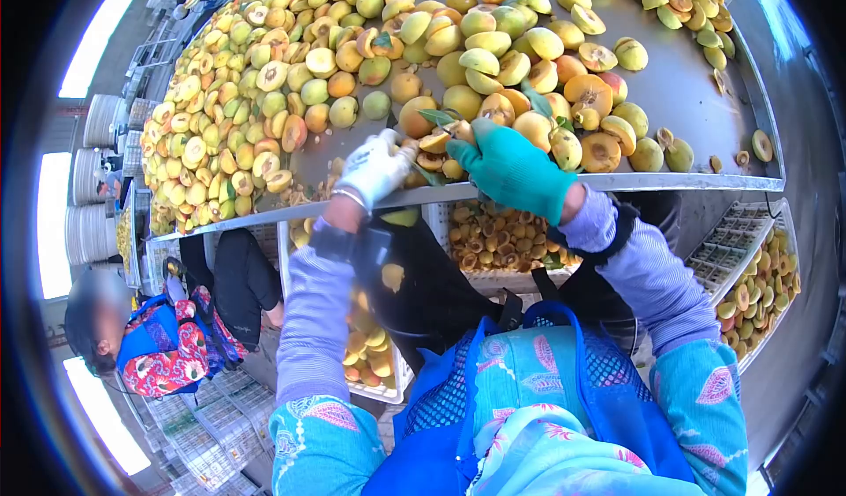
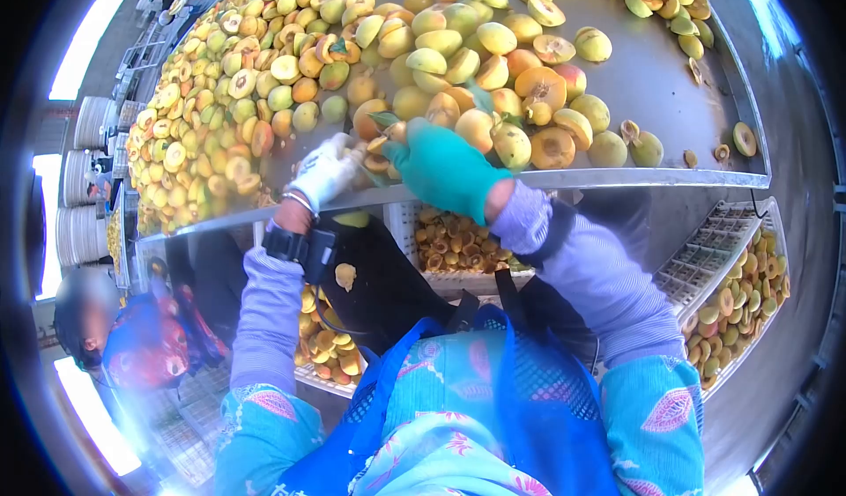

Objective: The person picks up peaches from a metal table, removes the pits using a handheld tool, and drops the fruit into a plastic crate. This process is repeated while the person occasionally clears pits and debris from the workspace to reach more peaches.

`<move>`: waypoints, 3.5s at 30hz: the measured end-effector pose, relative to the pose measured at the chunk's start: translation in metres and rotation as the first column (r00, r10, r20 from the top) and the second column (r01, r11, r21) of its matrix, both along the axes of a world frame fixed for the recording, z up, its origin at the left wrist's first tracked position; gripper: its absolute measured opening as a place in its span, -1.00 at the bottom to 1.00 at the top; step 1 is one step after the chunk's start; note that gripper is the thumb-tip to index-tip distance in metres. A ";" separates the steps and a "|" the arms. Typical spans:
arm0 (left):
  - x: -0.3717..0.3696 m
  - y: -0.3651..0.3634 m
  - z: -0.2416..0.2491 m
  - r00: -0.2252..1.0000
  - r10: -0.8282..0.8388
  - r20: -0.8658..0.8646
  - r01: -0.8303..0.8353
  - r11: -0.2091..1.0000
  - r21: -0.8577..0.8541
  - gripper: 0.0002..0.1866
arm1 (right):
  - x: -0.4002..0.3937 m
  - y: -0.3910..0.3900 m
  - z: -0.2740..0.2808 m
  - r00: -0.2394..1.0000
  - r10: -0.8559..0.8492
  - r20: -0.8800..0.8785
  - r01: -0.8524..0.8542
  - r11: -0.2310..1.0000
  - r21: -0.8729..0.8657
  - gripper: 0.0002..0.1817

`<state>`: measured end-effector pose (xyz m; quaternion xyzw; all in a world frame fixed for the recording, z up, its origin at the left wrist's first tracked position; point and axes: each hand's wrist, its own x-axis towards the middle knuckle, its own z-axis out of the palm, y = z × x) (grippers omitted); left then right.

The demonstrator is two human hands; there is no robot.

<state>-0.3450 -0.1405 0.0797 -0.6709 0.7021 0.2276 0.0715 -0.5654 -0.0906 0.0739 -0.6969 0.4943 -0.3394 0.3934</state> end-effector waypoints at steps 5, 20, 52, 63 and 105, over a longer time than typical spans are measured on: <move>-0.034 0.018 0.004 0.924 -0.012 -0.382 0.044 0.996 0.074 -0.44 | -0.026 -0.045 -0.002 0.973 -0.196 -0.125 0.178 0.974 -0.139 -0.62; -0.006 0.008 0.035 -0.059 0.340 -0.938 -0.038 0.939 0.343 -0.34 | -0.009 0.072 0.020 0.875 -0.193 0.443 0.042 0.944 0.327 -0.78; -0.090 0.079 0.017 -0.172 0.276 -0.946 -0.268 0.911 0.315 -0.75 | 0.020 0.100 0.003 0.899 -0.131 0.418 0.074 0.986 0.148 -0.63; -0.091 0.066 0.008 -0.008 0.211 -0.978 -0.186 0.960 0.209 -0.58 | 0.002 0.090 0.030 0.177 -0.609 0.773 -0.764 0.410 0.498 -0.55; 0.324 0.352 -0.155 0.611 0.623 0.488 -0.698 0.715 -0.039 -0.58 | -0.017 0.093 -0.035 0.388 -0.743 0.545 -0.595 0.249 0.764 -0.66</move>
